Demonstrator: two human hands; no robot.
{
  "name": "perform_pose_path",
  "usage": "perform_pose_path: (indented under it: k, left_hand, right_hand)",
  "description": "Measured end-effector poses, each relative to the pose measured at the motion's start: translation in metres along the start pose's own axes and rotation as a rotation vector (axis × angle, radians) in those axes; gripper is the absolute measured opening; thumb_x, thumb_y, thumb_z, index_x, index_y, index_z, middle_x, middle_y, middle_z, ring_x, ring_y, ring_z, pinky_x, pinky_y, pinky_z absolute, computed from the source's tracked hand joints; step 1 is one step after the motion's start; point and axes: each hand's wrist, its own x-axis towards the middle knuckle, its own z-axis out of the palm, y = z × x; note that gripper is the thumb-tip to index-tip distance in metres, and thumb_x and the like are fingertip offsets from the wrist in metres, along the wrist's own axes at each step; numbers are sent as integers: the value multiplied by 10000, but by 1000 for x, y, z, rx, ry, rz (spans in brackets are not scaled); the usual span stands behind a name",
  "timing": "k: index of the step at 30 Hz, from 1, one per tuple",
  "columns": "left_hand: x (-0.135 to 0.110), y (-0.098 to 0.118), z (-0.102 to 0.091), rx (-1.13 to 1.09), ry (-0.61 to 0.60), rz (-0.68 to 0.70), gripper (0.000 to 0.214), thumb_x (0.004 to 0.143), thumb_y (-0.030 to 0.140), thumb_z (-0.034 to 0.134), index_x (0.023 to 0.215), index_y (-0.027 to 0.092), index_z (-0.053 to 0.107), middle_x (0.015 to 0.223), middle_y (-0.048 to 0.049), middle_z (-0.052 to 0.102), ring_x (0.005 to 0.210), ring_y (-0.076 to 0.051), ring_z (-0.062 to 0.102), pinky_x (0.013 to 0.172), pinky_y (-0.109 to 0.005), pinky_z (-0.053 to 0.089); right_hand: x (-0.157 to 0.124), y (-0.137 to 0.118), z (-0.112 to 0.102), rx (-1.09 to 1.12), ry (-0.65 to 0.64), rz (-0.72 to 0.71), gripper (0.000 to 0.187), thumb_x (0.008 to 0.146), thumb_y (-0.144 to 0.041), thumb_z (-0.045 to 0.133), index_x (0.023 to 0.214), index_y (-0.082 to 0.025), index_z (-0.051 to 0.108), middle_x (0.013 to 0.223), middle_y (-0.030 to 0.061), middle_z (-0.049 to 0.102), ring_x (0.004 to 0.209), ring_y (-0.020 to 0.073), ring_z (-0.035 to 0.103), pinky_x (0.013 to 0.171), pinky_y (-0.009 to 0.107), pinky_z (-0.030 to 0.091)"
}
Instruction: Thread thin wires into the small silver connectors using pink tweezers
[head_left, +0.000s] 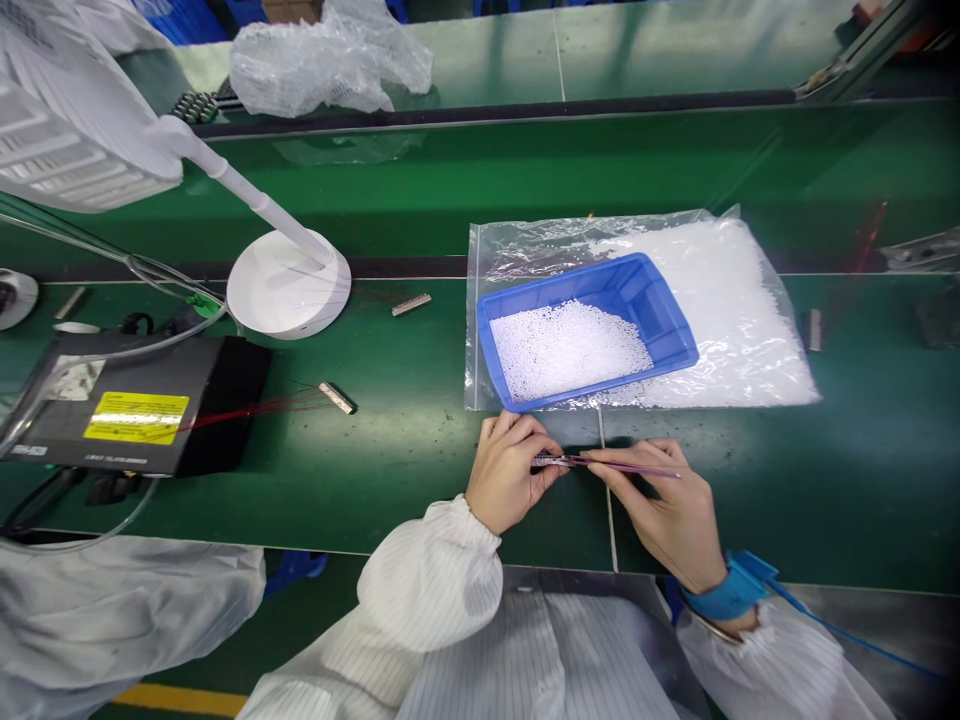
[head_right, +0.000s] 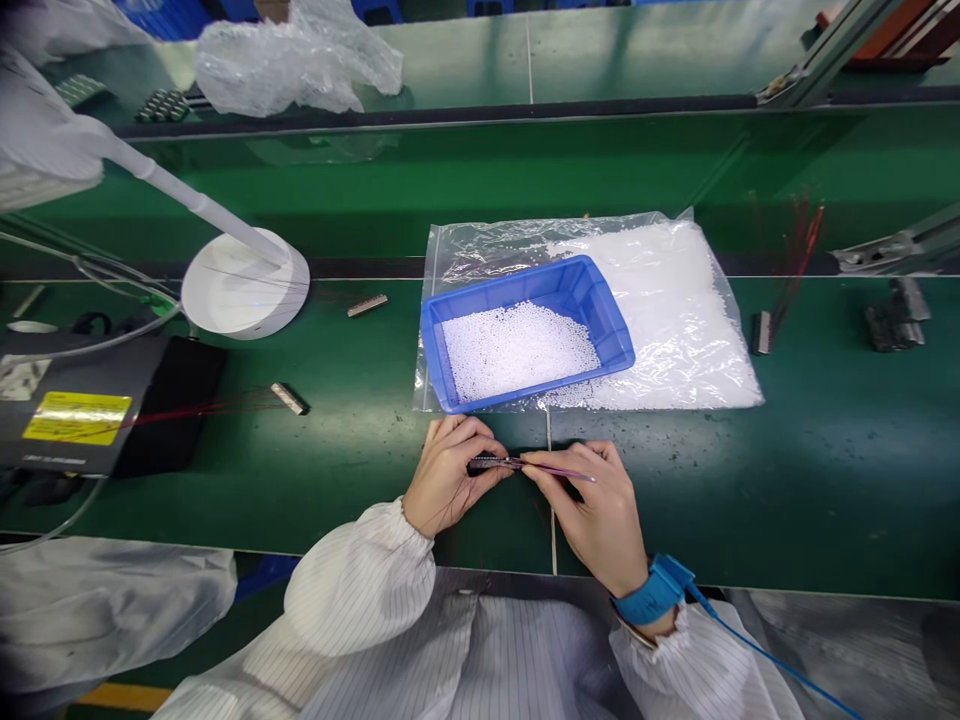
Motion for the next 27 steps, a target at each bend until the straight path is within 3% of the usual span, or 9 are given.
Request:
perform_pose_path:
  k: [27]
  left_hand:
    - [1, 0, -1, 0, -17, -7, 147, 821, 353, 659, 843, 208, 654, 852, -12, 626, 901, -192, 506, 771, -347, 337]
  right_hand:
    - [3, -2, -4, -78, -22, -23, 141, 854, -209, 596, 977, -247, 653, 847, 3, 720, 640, 148, 594, 681, 360, 404]
